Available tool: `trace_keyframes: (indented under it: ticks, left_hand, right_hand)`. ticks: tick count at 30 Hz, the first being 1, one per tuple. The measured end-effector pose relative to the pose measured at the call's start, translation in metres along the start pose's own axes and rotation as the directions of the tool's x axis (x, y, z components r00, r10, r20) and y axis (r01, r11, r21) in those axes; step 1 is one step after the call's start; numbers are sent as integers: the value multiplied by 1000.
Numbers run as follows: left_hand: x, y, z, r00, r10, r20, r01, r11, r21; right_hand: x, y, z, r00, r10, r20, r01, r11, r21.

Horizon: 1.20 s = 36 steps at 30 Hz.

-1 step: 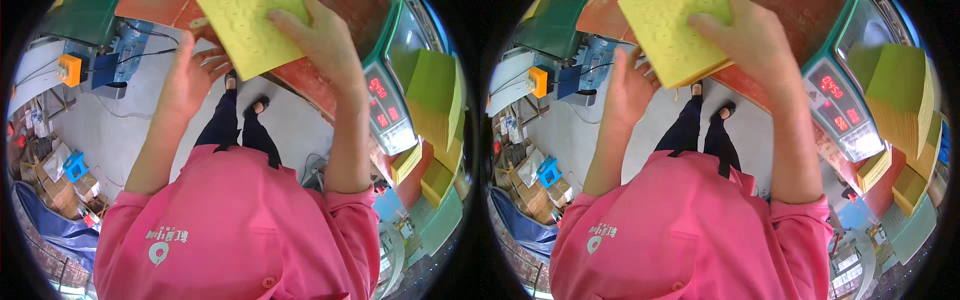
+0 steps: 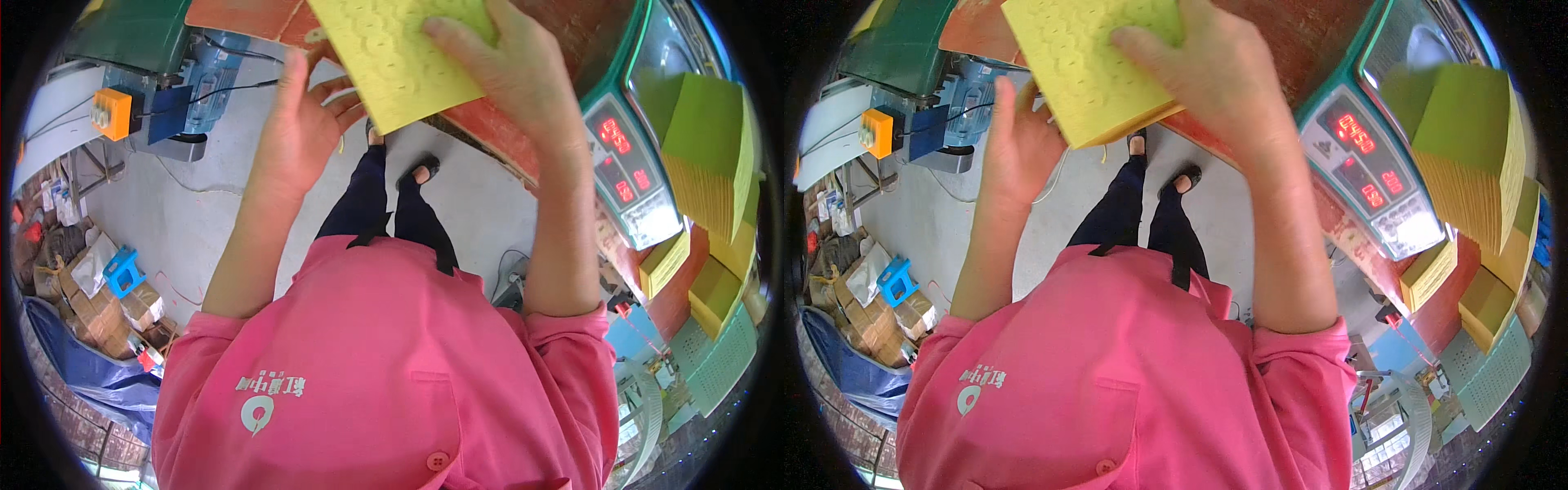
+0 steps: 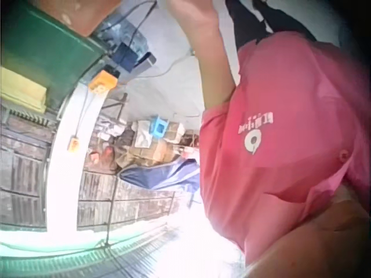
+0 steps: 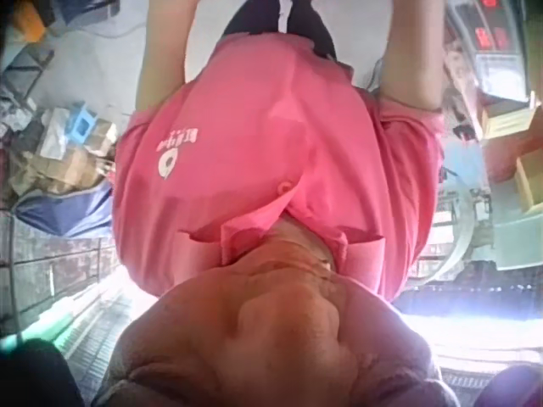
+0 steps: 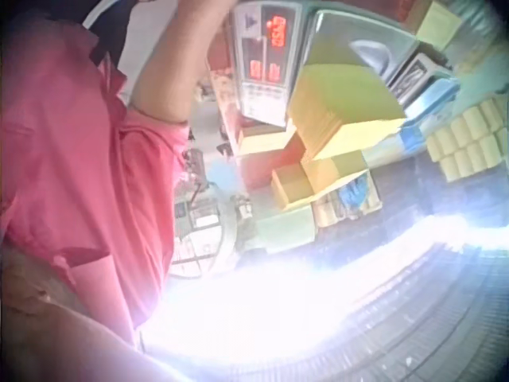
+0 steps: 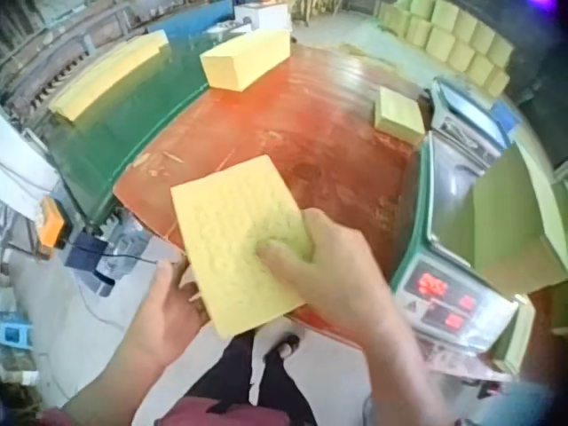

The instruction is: The recorder is weighing stacks of embossed yellow paper or napkins and arranging them on a conveyor and workbench for industrial packaging.

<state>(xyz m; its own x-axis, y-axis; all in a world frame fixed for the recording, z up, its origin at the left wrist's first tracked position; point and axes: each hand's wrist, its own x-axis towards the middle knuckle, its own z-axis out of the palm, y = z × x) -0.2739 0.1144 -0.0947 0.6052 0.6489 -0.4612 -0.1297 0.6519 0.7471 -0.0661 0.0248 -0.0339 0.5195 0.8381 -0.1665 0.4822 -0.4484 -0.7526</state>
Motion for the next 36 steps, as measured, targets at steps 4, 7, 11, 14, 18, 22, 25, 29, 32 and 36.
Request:
trace_keyframes:
  ticks: [4, 7, 11, 14, 18, 22, 25, 29, 32, 36]
  left_hand:
    - [-15, -3, 4, 998, 13, 54, -17, 997, 78]
    - [-26, -4, 10, 997, 3, 72, -14, 989, 146]
    - [-31, -7, 20, 999, -9, 35, 0, 973, 230]
    - [-19, -8, 14, 999, -40, 34, 34, 986, 165]
    - [-15, -1, 17, 997, -11, 73, 6, 998, 66]
    - [-11, 8, 8, 987, -8, 158, -1, 999, 51]
    - [-26, 22, -5, 927, 110, 359, -217, 937, 274]
    - [-38, 76, 72, 880, -68, 471, 85, 996, -16]
    - [-37, 100, 141, 779, -115, 617, 9, 985, 173]
    - [-13, 98, 262, 536, 191, 822, -647, 718, 256]
  right_hand:
    - [-28, -7, 3, 999, 34, -10, -34, 999, 6]
    - [-39, -9, 1, 997, 74, 23, -74, 997, 31]
    - [-46, 10, 18, 999, 6, -34, -9, 997, -81]
    - [-41, 18, 30, 993, -20, -113, 21, 1000, 4]
    - [-51, 3, 18, 983, -55, -173, 61, 998, 26]
    - [-55, 30, 24, 994, 1, -110, 48, 894, 445]
    - [-86, 47, 17, 973, 25, -227, 57, 936, 348]
    - [-120, 39, -22, 982, 186, -40, -104, 704, 702]
    - [-139, 5, -86, 960, 50, -276, 176, 660, 730]
    - [-149, 14, -195, 816, 264, -514, 189, 719, 669]
